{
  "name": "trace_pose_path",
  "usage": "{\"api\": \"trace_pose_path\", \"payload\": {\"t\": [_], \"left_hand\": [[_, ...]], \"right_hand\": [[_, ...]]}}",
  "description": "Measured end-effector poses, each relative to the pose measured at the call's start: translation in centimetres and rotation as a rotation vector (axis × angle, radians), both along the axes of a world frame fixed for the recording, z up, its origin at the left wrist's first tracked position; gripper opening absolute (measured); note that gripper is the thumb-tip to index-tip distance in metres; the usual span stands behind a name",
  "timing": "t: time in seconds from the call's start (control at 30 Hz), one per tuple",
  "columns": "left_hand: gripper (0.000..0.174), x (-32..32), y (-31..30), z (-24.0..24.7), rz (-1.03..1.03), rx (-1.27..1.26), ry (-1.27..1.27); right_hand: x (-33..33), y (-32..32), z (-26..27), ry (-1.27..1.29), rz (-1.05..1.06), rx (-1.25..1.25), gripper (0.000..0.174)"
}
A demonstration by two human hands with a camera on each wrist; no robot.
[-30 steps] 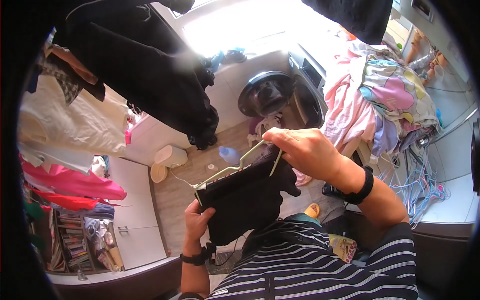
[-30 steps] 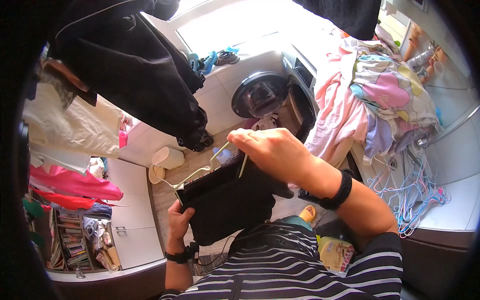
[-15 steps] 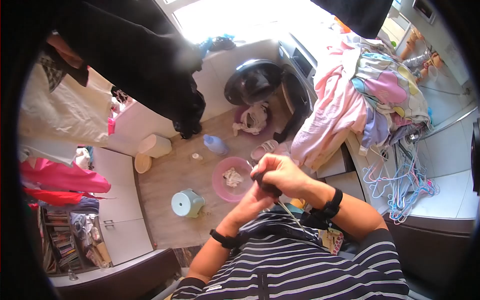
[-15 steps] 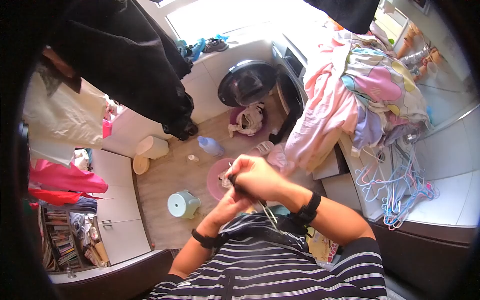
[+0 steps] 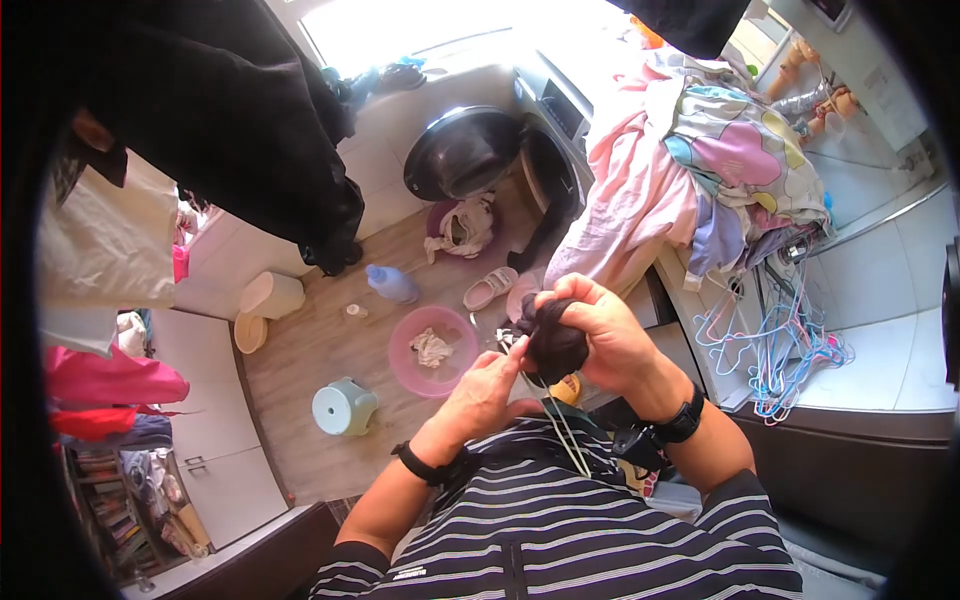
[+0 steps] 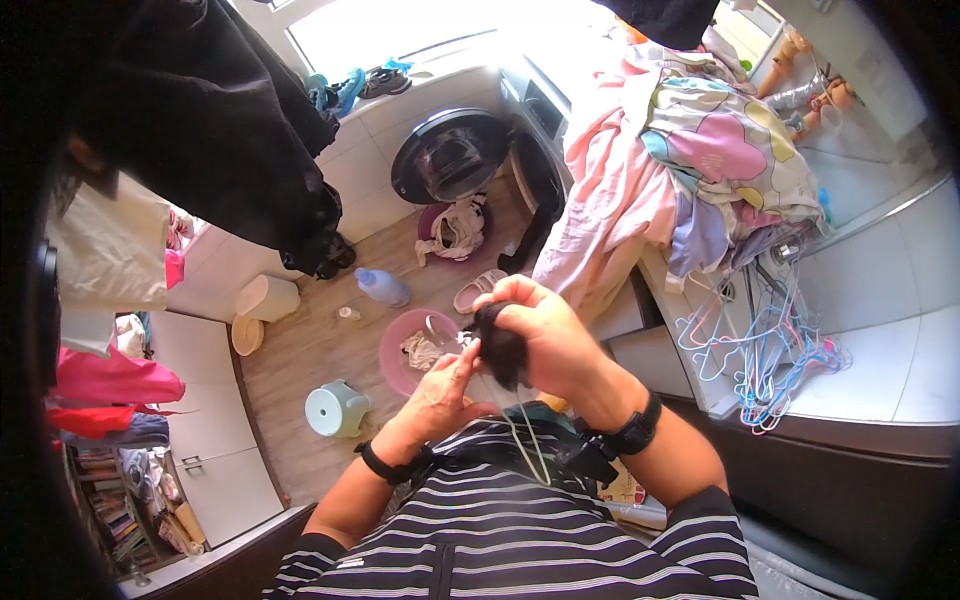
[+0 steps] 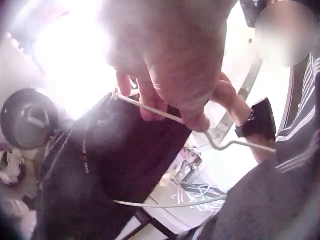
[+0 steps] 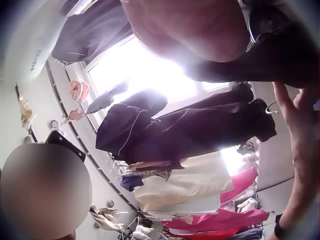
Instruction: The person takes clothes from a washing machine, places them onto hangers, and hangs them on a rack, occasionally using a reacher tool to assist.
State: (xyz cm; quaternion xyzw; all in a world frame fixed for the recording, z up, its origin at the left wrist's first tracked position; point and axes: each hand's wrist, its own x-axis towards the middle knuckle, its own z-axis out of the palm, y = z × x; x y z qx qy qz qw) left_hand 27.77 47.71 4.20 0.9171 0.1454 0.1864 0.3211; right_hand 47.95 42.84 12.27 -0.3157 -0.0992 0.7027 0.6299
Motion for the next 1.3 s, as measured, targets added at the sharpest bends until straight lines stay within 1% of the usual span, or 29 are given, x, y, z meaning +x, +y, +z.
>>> {"api": "trace_pose_path", "payload": {"t": [0.03, 0.13, 0.17, 0.2, 0.27, 0.3, 0.4, 0.43, 0.53, 0.57, 0.63, 0.67, 0.7, 0.73, 0.83, 0.93, 0.97, 1.0, 1.07, 1.1, 1.13, 1.17, 1.2, 1.23, 1.27, 1.3], "left_hand": [[0.093, 0.0, 0.5, 0.1, -0.006, 0.036, -0.043], [0.080, -1.0, 2.5, 0.6, 0.011, 0.132, -0.033], [0.073, -1.1, 3.3, 0.9, 0.080, 0.332, -0.098], [0.060, -1.4, 4.2, 1.4, 0.142, 0.294, -0.119], [0.042, -2.1, 5.9, 1.9, 0.265, 0.319, -0.066], [0.027, -2.2, 6.3, 2.7, 0.255, 0.335, -0.082], [0.023, -2.6, 6.7, 3.2, 0.202, 0.292, -0.020], [0.019, -2.7, 6.9, 3.0, 0.237, 0.327, -0.059], [0.019, -3.0, 6.7, 3.8, 0.335, 0.376, 0.142], [0.017, -2.7, 6.8, 3.8, 0.360, 0.381, 0.179], [0.017, -1.7, 6.9, 4.0, 0.346, 0.371, 0.157], [0.017, -1.5, 7.0, 4.2, 0.338, 0.366, 0.146], [0.017, -1.5, 7.4, 4.3, 0.324, 0.323, 0.163], [0.017, -1.6, 7.7, 4.5, 0.333, 0.334, 0.196], [0.016, -2.8, 9.1, 5.7, 0.395, 0.336, 0.294], [0.016, -3.8, 9.7, 7.1, 0.281, 0.335, 0.302], [0.018, -3.8, 9.4, 7.3, 0.251, 0.319, 0.349], [0.019, -3.7, 9.2, 7.7, 0.231, 0.320, 0.395], [0.020, -3.2, 9.3, 8.4, 0.188, 0.327, 0.487], [0.021, -3.1, 9.6, 8.6, 0.208, 0.337, 0.526], [0.020, -3.0, 10.0, 8.9, 0.227, 0.370, 0.479], [0.019, -2.9, 10.5, 9.1, 0.250, 0.403, 0.429], [0.019, -2.9, 11.0, 9.3, 0.274, 0.440, 0.377], [0.019, -2.9, 11.4, 9.6, 0.308, 0.518, 0.333], [0.018, -3.0, 11.5, 10.2, 0.347, 0.575, 0.216], [0.017, -3.2, 11.7, 11.0, 0.350, 0.603, 0.168]], "right_hand": [[0.4, -0.1, -0.3, -0.033, -0.056, -0.027, 0.016], [1.2, -0.7, -0.3, -0.104, -0.053, -0.018, 0.016], [1.3, -0.8, -0.2, -0.201, -0.022, -0.035, 0.013], [1.6, -0.9, 0.1, -0.303, 0.029, -0.047, 0.013], [2.0, -0.9, 0.7, -0.505, 0.133, -0.067, 0.014], [1.9, -0.8, 0.8, -0.570, 0.152, -0.032, 0.013], [1.5, -0.2, 1.6, -0.715, 0.257, -0.049, 0.013], [1.8, -0.1, 1.6, -0.754, 0.283, -0.054, 0.014], [0.9, 0.7, 2.0, -0.744, 0.302, -0.012, 0.015], [0.2, 1.0, 1.8, -0.702, 0.310, 0.008, 0.015], [-1.6, 2.1, 1.9, -0.622, 0.325, 0.054, 0.017], [-2.1, 2.2, 2.7, -0.667, 0.364, 0.094, 0.017], [-2.2, 2.3, 3.3, -0.720, 0.394, 0.084, 0.019], [-2.3, 2.4, 3.5, -0.773, 0.424, 0.071, 0.020], [-1.7, 2.4, 2.2, -1.125, 0.197, 0.363, 0.023], [-0.9, 2.2, 3.5, -1.088, 0.188, 0.284, 0.025], [-0.3, 2.8, 3.6, -0.917, 0.213, 0.200, 0.025], [-0.8, 3.4, 4.1, -0.914, 0.083, 0.257, 0.025], [-1.9, 3.9, 5.2, -0.958, 0.066, 0.292, 0.026], [-2.9, 4.0, 5.4, -1.054, 0.045, 0.415, 0.027], [-3.9, 3.7, 5.5, -1.151, 0.027, 0.540, 0.028], [-4.5, 3.4, 5.5, -1.333, 0.045, 0.723, 0.031], [-4.9, 3.0, 5.0, -1.522, 0.063, 0.855, 0.034], [-5.1, 1.8, 5.4, -1.607, 0.160, 0.814, 0.034], [-4.7, 0.5, 6.0, -1.692, 0.255, 0.766, 0.035], [-3.7, -0.1, 6.5, -1.830, 0.360, 0.743, 0.037]]}}
